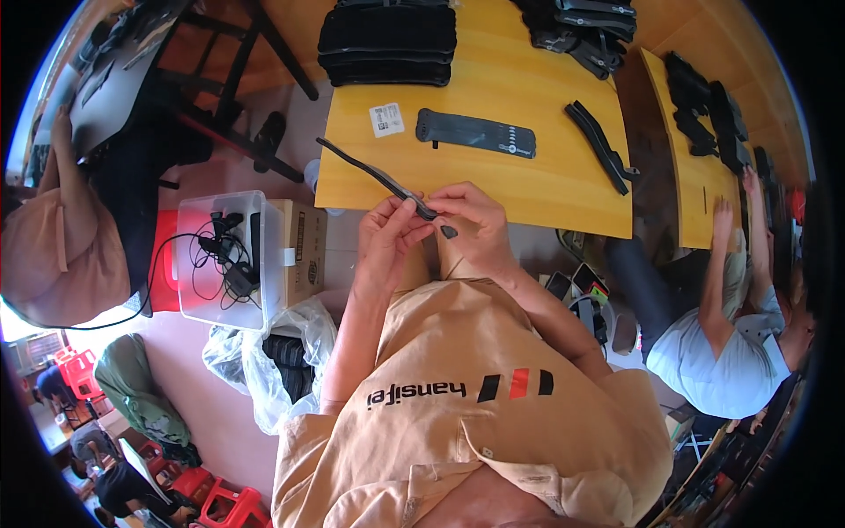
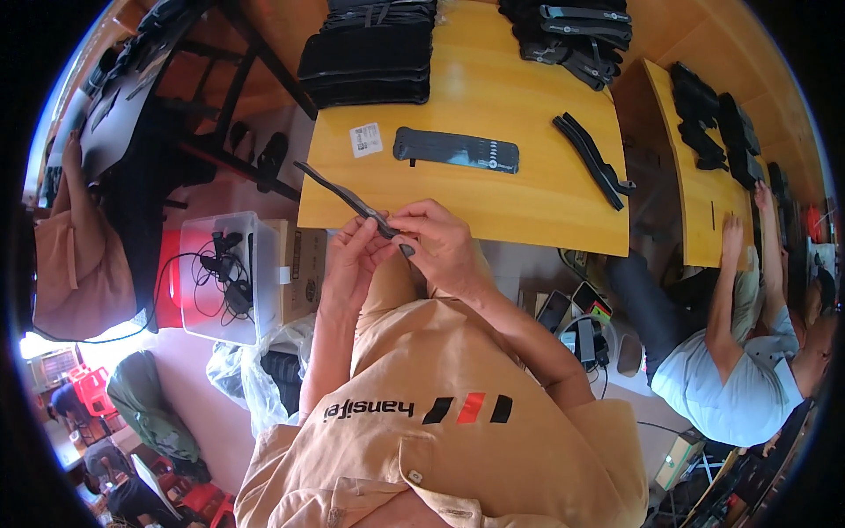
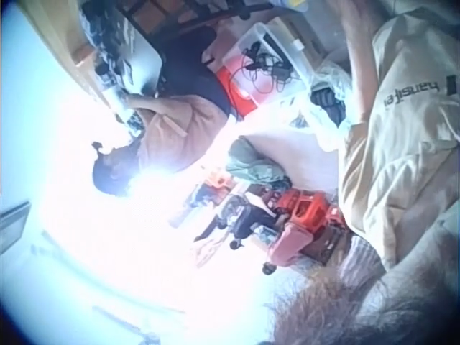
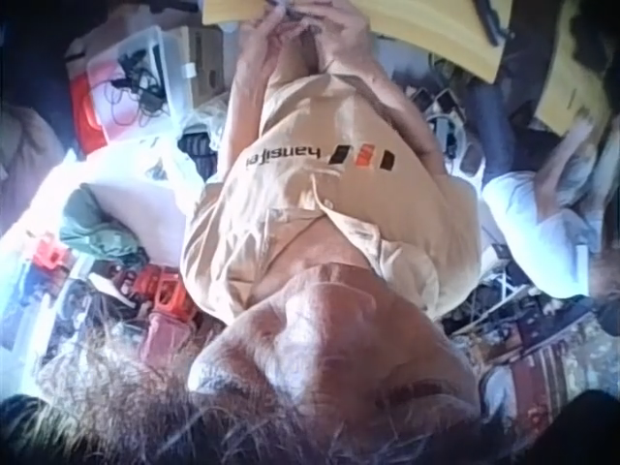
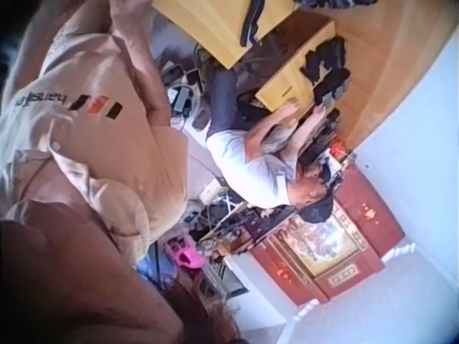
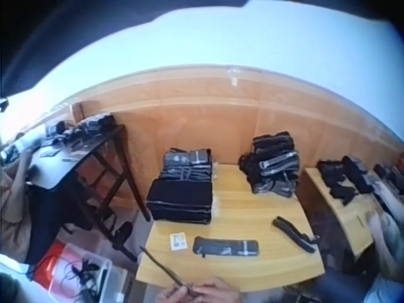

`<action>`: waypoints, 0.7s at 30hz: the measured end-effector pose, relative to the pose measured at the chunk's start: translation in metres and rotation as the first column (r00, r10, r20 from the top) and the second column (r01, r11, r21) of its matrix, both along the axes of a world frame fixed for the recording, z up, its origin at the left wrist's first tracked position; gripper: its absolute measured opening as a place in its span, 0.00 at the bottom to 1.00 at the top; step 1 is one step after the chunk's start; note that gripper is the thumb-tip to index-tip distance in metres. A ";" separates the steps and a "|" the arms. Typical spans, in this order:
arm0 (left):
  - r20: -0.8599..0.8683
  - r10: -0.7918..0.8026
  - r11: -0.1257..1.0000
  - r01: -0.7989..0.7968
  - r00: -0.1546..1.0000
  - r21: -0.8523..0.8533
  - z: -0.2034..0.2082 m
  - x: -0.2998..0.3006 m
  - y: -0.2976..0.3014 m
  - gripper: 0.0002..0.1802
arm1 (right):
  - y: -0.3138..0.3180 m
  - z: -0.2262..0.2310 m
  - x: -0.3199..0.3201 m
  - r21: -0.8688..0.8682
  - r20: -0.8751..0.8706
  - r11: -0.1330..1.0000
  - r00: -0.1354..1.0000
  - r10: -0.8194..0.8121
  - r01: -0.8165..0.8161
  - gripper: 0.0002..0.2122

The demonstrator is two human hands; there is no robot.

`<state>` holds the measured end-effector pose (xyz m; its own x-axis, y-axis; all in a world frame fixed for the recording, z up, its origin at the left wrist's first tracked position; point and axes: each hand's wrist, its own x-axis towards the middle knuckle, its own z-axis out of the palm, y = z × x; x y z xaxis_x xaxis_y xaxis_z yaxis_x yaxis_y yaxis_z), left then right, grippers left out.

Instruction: Assembling plastic components and straps by snapping pieces together and applying labels.

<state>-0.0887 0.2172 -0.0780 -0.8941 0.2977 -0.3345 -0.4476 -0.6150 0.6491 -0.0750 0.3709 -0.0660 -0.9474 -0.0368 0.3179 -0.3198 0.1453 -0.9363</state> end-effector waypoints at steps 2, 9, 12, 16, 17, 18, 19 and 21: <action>-0.030 0.006 0.999 -0.007 1.000 -0.047 0.002 0.001 0.001 0.11 | 0.009 0.001 0.000 0.042 -0.004 0.999 0.999 0.033 -0.032 0.12; -0.050 -0.016 0.984 0.007 0.999 -0.177 0.007 0.003 0.006 0.12 | 0.019 0.010 -0.001 0.220 -0.099 0.974 0.992 0.084 -0.060 0.10; -0.066 -0.003 0.974 -0.012 0.998 -0.226 0.006 0.004 0.007 0.12 | 0.022 0.012 -0.002 0.279 -0.123 0.956 0.984 0.129 -0.090 0.09; -0.096 0.009 0.952 -0.038 0.995 -0.304 0.009 0.006 0.009 0.12 | 0.023 0.012 -0.004 0.342 -0.118 0.933 0.979 0.164 -0.115 0.08; -0.114 0.012 0.943 -0.050 0.993 -0.330 0.010 0.006 0.009 0.12 | 0.023 0.012 -0.004 0.342 -0.118 0.933 0.979 0.165 -0.116 0.08; -0.114 0.013 0.942 -0.050 0.993 -0.331 0.011 0.007 0.009 0.12 | 0.023 0.012 -0.004 0.349 -0.116 0.931 0.981 0.156 -0.107 0.08; -0.141 0.010 0.934 -0.060 0.990 -0.353 0.012 0.007 0.010 0.12 | 0.022 0.013 -0.003 0.355 -0.113 0.930 0.983 0.147 -0.098 0.08; -0.166 0.007 0.925 -0.069 0.986 -0.375 0.013 0.007 0.011 0.13 | 0.021 0.014 -0.002 0.379 -0.120 0.922 0.983 0.137 -0.082 0.08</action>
<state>-0.0814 0.2280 -0.0646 -0.9529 0.1419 -0.2679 -0.3004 -0.3242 0.8970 -0.0771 0.3915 -0.0518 -0.8768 -0.2792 0.3915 -0.4787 0.4299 -0.7655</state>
